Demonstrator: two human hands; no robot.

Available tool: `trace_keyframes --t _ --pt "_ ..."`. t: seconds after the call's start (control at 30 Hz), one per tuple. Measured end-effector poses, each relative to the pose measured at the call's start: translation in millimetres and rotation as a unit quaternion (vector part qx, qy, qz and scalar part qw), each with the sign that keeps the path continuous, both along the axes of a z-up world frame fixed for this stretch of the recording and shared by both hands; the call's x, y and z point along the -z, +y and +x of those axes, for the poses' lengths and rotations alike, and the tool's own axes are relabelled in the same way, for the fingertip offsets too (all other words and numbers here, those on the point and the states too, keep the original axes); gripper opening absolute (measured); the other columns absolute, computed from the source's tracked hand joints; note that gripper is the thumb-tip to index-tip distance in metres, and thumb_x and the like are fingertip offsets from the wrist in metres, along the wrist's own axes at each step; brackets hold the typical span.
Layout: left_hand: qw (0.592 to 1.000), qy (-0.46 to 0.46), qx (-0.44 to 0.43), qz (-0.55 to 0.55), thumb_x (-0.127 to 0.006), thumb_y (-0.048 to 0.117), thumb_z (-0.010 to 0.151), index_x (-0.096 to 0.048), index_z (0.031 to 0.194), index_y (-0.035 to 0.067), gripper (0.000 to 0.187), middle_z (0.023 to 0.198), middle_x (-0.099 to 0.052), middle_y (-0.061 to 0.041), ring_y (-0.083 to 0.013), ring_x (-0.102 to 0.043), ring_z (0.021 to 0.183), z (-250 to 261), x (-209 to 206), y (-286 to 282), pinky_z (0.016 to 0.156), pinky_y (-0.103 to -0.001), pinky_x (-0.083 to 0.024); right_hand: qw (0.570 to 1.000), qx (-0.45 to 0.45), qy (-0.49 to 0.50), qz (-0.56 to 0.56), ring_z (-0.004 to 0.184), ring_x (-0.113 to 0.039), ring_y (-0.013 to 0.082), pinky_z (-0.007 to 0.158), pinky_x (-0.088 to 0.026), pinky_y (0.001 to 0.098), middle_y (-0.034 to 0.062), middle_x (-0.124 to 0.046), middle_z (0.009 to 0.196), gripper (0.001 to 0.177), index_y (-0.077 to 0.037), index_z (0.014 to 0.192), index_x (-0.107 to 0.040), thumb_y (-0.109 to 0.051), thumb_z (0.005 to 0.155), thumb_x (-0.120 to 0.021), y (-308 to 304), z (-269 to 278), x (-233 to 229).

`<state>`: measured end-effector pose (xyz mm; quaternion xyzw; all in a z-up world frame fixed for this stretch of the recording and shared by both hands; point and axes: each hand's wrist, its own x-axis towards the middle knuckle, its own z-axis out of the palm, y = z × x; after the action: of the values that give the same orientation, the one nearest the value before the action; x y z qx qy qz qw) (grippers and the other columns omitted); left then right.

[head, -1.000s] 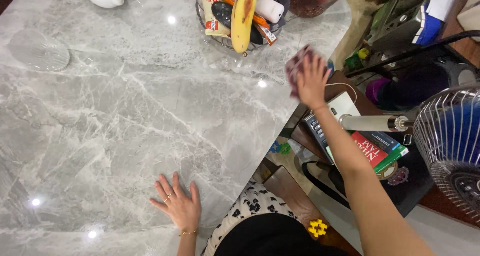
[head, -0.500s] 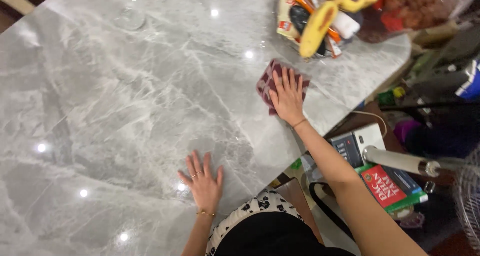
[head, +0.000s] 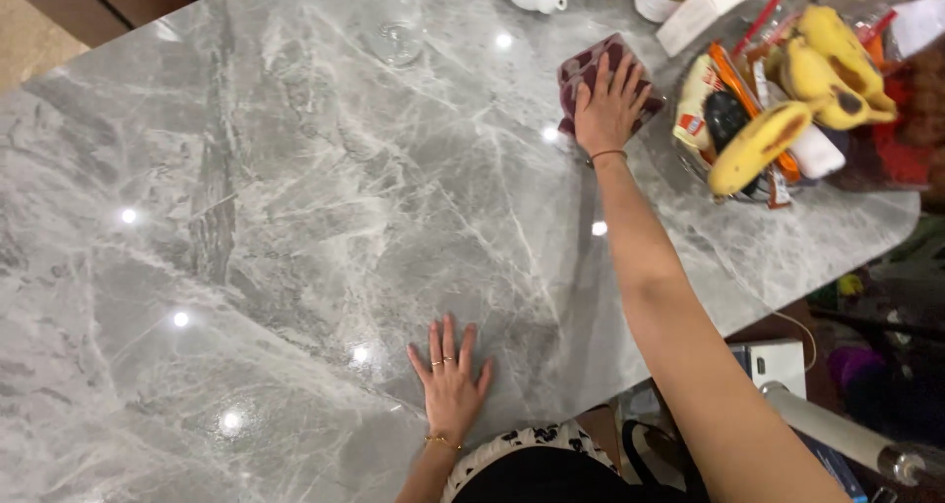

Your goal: The person wipes a marble dining table with a maroon cloth, moving around the table to clean different sections. They shift items like a teapot, glass, and a small box to reach underneath and continue wiping the surface.

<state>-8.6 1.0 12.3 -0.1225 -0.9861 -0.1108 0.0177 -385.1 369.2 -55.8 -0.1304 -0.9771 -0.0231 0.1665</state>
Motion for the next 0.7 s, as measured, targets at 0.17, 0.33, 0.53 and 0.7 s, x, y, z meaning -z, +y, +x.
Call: trace_keyframes --t 0.17,0.33,0.53,0.7 --pt "1.000 0.001 0.004 0.003 -0.051 0.061 0.095 -0.046 0.150 0.027 0.065 0.167 -0.026 -0.012 -0.0348 -0.025 0.154 -1 -1 1 0.118 -0.071 -0.018 0.995 -0.062 -0.073 -0.012 0.145 -0.028 0.0439 0.114 -0.021 0.0699 0.0224 -0.036 0.157 0.049 -0.016 0.149 -0.046 -0.042 0.107 -0.041 -107 -23 -63" --pt "1.000 -0.023 0.004 0.004 -0.047 0.062 0.097 -0.042 0.152 0.028 0.065 0.169 -0.022 -0.011 -0.0333 -0.019 0.156 -1 0 -1 0.119 -0.071 -0.013 0.966 -0.238 -0.081 -0.066 0.150 -0.027 0.0374 0.122 -0.021 0.0661 0.0139 -0.032 0.160 0.051 -0.013 0.154 -0.039 -0.029 0.108 -0.052 -253 33 -115" --pt "1.000 0.000 0.002 -0.001 -0.050 0.061 0.097 -0.046 0.150 0.026 0.064 0.167 -0.027 -0.011 -0.0316 -0.023 0.155 -3 -3 -3 0.120 -0.069 -0.018 0.905 -0.391 -0.169 -0.024 0.157 -0.005 0.0326 0.130 -0.005 0.0561 0.0127 -0.006 0.170 0.066 -0.025 0.163 -0.011 -0.056 0.112 -0.038 -308 117 -64" --pt "1.000 -0.014 0.003 0.006 -0.048 0.060 0.098 -0.044 0.153 0.027 0.064 0.168 -0.024 -0.009 -0.0299 -0.024 0.155 2 1 -3 0.120 -0.068 -0.018 0.887 -0.402 -0.183 -0.135 0.156 -0.019 0.0338 0.126 -0.013 0.0632 0.0100 -0.019 0.169 0.068 -0.029 0.162 -0.021 -0.062 0.104 -0.007 -232 130 -77"
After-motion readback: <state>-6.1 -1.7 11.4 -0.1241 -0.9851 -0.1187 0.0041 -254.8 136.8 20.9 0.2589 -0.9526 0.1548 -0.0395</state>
